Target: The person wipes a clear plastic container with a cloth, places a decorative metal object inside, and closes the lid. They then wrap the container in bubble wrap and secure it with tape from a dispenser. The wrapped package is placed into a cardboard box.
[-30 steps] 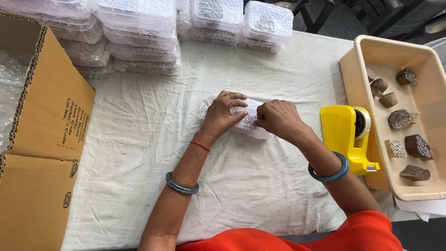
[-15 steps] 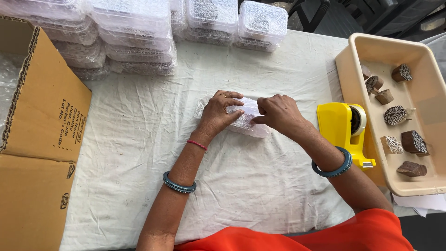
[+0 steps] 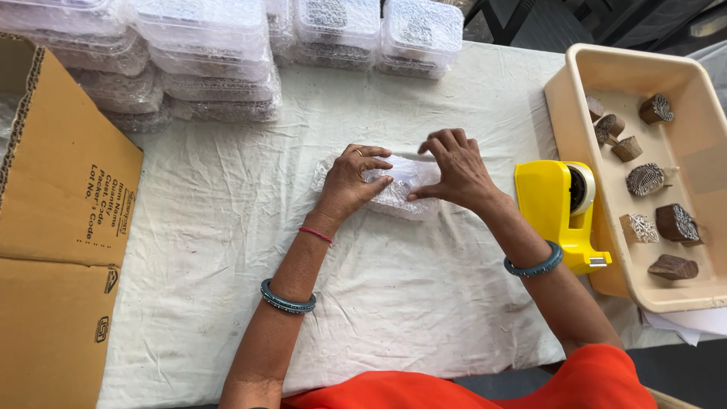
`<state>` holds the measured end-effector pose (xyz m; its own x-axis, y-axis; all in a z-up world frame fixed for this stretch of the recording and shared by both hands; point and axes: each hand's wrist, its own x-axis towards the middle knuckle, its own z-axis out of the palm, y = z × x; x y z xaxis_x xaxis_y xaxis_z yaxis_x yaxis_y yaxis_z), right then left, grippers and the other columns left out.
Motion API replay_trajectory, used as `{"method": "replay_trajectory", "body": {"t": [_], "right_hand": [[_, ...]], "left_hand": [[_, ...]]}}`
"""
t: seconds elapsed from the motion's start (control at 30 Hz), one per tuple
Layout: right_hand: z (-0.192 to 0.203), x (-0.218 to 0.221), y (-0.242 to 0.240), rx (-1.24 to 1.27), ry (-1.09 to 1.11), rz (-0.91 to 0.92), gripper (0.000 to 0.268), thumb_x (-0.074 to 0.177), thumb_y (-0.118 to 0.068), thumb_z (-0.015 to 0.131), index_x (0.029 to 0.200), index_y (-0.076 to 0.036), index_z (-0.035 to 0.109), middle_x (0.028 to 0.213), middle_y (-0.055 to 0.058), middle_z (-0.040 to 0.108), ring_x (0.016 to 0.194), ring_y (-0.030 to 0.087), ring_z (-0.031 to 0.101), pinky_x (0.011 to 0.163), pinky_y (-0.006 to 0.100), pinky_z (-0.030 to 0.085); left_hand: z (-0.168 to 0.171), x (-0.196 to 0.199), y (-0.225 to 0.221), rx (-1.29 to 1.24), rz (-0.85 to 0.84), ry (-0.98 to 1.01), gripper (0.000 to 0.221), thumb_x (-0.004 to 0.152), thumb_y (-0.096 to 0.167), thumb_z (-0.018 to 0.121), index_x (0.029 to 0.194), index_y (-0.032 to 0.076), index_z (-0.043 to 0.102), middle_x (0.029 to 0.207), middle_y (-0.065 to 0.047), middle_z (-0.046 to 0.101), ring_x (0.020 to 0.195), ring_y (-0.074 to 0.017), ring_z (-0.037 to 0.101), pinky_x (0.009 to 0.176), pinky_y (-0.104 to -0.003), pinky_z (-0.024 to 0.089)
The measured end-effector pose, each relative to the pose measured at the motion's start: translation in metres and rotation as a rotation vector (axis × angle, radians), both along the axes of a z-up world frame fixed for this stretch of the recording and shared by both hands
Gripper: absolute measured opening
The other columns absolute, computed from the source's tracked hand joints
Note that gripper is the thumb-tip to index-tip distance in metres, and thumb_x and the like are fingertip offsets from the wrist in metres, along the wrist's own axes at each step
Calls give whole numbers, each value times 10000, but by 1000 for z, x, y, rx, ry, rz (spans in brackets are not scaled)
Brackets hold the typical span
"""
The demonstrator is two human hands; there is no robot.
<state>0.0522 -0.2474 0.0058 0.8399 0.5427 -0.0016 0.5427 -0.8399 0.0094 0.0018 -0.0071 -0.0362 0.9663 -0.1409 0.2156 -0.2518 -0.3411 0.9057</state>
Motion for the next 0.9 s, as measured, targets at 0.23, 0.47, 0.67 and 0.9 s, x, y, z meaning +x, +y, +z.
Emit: {"method": "replay_trajectory", "body": {"t": [0.23, 0.47, 0.67, 0.9], "right_hand": [[-10, 6, -20, 265, 56, 94, 1228, 550, -778, 847, 1536, -159, 453, 1546, 147, 370, 1410, 395, 306, 1049, 640, 362], [46, -61, -73, 991, 160, -113, 438, 1053, -364, 612, 1370, -62, 618, 1357, 100, 582, 1254, 192, 609, 945, 300, 561], [41, -96, -102, 1007, 166, -268, 186, 1022, -166, 707, 1152, -37, 736, 1154, 61, 685, 1038, 119, 655, 840, 247, 552], [44, -99, -16, 684, 104, -122, 193, 889, -128, 782, 1081, -109, 774, 1170, 36, 714, 1004, 179, 686, 744, 311, 567]], "left_hand": [[5, -1, 3, 36, 10, -72, 196, 792, 188, 859, 977, 139, 819, 1234, 42, 741, 1229, -181, 607, 1048, -344, 543], [-2, 1, 0, 29, 0, -28, 177, 803, 198, 846, 971, 151, 811, 1250, 60, 736, 1244, -164, 602, 1027, -323, 573], [-2, 1, 0, 27, -2, -21, 179, 809, 200, 844, 977, 156, 805, 1260, 65, 726, 1248, -154, 595, 1010, -314, 588], [-2, 0, 0, 89, 21, -73, 179, 807, 203, 854, 973, 154, 812, 1241, 61, 738, 1247, -161, 599, 1076, -337, 528]]}}
